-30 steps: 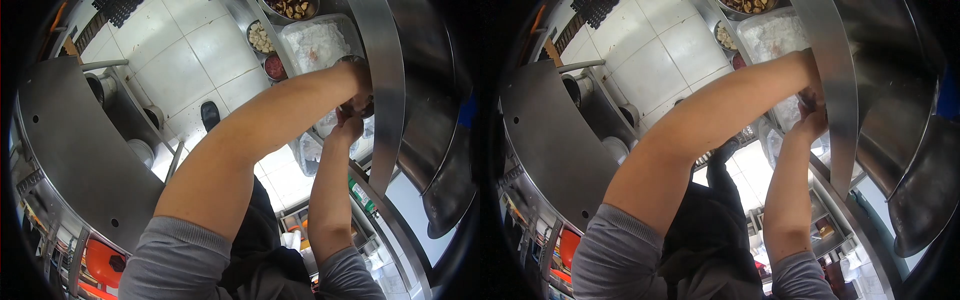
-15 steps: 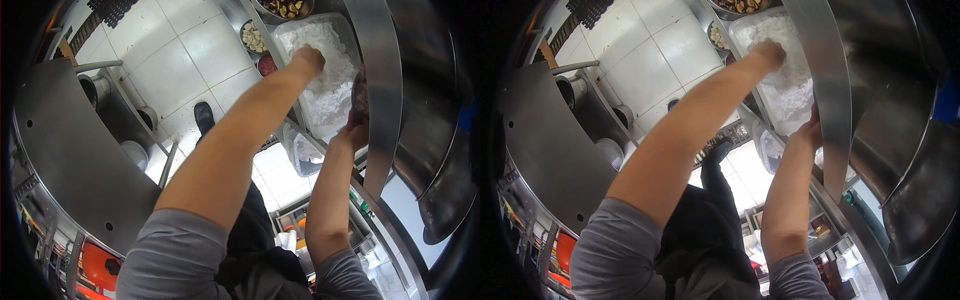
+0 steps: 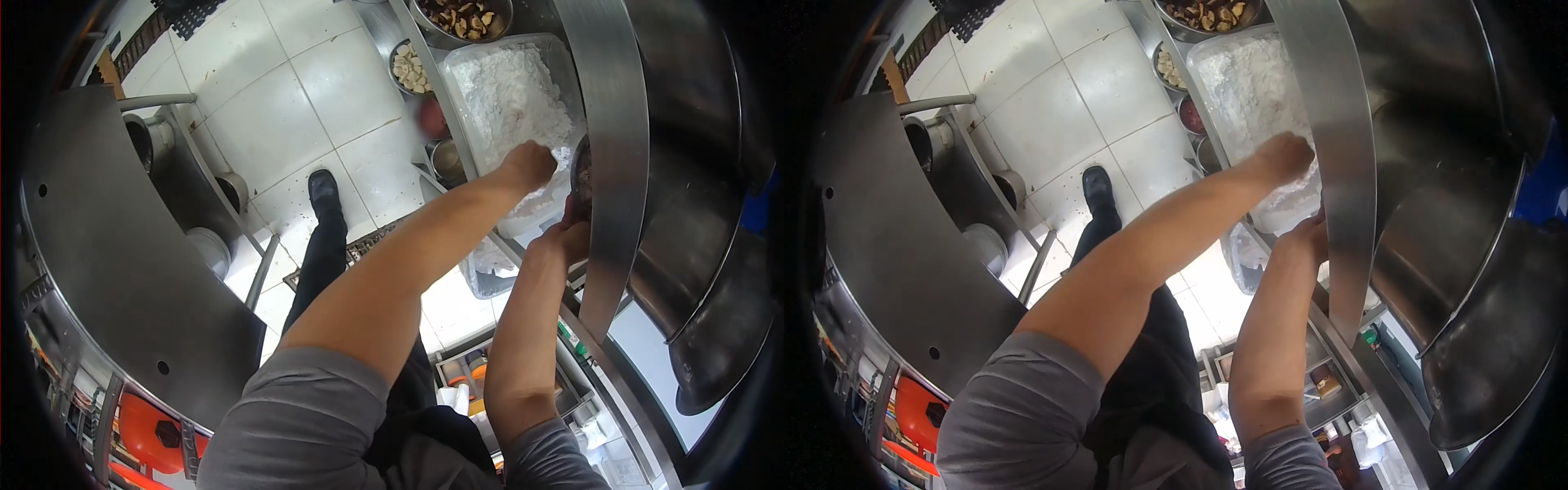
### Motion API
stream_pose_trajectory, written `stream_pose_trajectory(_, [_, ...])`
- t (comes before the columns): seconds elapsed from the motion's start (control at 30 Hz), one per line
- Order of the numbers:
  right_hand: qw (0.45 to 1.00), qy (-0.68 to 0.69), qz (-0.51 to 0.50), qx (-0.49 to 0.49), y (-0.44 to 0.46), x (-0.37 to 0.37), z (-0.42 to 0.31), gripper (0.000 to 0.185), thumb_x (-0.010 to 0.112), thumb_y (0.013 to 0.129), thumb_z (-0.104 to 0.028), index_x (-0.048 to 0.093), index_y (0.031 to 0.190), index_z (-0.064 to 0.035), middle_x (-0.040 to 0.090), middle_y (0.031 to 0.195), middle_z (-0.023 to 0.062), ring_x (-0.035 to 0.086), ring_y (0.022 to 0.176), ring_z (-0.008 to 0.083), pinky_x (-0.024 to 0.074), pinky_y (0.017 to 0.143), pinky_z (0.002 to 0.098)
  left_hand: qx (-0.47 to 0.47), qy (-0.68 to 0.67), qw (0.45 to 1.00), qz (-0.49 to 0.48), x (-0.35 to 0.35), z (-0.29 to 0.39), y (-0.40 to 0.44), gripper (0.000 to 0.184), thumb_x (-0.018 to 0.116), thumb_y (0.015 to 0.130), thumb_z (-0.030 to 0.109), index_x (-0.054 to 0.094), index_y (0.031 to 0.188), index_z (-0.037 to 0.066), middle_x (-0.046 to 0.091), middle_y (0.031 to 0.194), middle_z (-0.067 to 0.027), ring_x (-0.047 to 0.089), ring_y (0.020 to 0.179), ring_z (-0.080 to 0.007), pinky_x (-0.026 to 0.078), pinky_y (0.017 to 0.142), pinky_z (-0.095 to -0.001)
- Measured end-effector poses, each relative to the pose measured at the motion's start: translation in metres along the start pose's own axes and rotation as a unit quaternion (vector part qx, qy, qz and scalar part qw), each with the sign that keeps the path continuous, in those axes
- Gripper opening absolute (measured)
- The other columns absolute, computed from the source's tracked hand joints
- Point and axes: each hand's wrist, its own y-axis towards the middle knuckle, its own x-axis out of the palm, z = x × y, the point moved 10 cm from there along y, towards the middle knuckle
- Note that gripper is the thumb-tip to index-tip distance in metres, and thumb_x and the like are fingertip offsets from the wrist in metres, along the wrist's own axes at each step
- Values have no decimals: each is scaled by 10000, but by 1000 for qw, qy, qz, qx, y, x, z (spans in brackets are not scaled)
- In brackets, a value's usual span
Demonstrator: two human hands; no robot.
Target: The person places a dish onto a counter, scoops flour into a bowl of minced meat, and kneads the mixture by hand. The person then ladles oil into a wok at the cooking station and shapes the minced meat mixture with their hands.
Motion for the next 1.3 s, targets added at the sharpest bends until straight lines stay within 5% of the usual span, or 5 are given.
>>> stream_pose_trajectory(0.2, [999,-22,18,-27,3,4,9,272,423,944,-159,540,1116,16,588,1078,145,619,871,222,559,636,229,-91,-77,990,73,-142,-53,3,235,597,770,162,706,945,50,669,998,-171,649,940,-321,528,820,-381])
stream_pose_trajectory(0.57, [1000,13,12,14,23,-18,36,276,451,902,-89,527,1112,73,582,1070,159,629,843,226,575,666,243,-74,6,997,-8,-47,-65,14,204,565,802,123,715,928,67,668,1017,-167,647,962,-301,528,812,-374])
stream_pose_trajectory(0.8, [998,-21,-11,63,11,-9,50,269,460,873,-42,533,1113,57,563,1088,159,621,845,232,571,624,261,-86,1,988,128,-194,-55,-40,199,671,691,134,695,863,36,670,881,-189,651,881,-334,520,793,-400])
stream_pose_trajectory(1.03, [943,-86,-297,122,-84,21,44,96,477,844,-54,523,867,26,553,874,124,578,643,190,552,478,294,7,91,988,122,-216,23,-158,211,669,671,100,677,845,-18,645,870,-238,635,879,-360,519,775,-409])
stream_pose_trajectory(1.3, [813,-133,-551,132,-255,23,-28,111,491,750,-17,573,815,20,582,757,87,573,534,179,536,422,285,-239,124,963,12,-331,65,-350,212,679,683,109,693,856,-15,655,919,-209,636,902,-333,516,813,-401])
